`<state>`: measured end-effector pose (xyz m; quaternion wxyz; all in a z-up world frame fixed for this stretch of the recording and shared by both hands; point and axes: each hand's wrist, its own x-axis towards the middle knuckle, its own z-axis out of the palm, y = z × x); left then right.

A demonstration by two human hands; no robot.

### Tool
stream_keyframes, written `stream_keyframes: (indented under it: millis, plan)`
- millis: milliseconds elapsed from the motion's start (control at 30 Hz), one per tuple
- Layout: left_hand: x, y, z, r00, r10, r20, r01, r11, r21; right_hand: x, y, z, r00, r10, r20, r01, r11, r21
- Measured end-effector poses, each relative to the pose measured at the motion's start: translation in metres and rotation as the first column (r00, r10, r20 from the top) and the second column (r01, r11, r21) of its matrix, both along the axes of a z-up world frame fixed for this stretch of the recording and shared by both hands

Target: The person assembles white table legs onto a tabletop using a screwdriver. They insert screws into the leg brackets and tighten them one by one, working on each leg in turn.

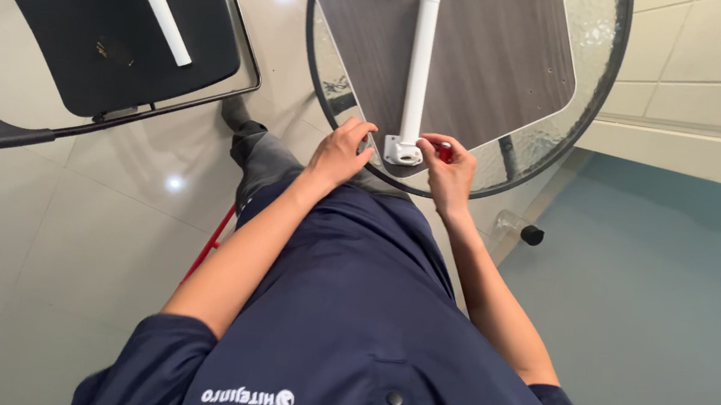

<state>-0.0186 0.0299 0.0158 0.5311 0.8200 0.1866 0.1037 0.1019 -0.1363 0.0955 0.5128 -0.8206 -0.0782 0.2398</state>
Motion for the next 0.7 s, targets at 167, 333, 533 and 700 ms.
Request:
stream_keyframes:
  millis: [167,333,533,700]
  plan:
    - [0.022,-0.025,-0.028,1.000,0.019,0.018,-0.016,0.992,-0.122,0.014,-0.024,-0.002,0.998,0.034,-0.053,-0.036,0.999,-0.032]
    - [0.029,-0.032,-0.049,0.998,0.037,-0.059,-0.062,0.860,-0.506,0.025,-0.012,-0.005,0.968,0.154,-0.197,-0.174,0.981,-0.085]
    - [0.021,-0.040,-0.057,0.995,-0.057,-0.086,0.002,0.841,-0.541,0.011,-0.015,-0.037,0.940,0.221,-0.261,-0.206,0.975,0.085]
    - [0.011,-0.035,-0.057,0.985,0.053,-0.166,-0.096,0.961,-0.261,-0.004,-0.036,-0.067,0.961,0.165,-0.220,-0.156,0.986,0.060]
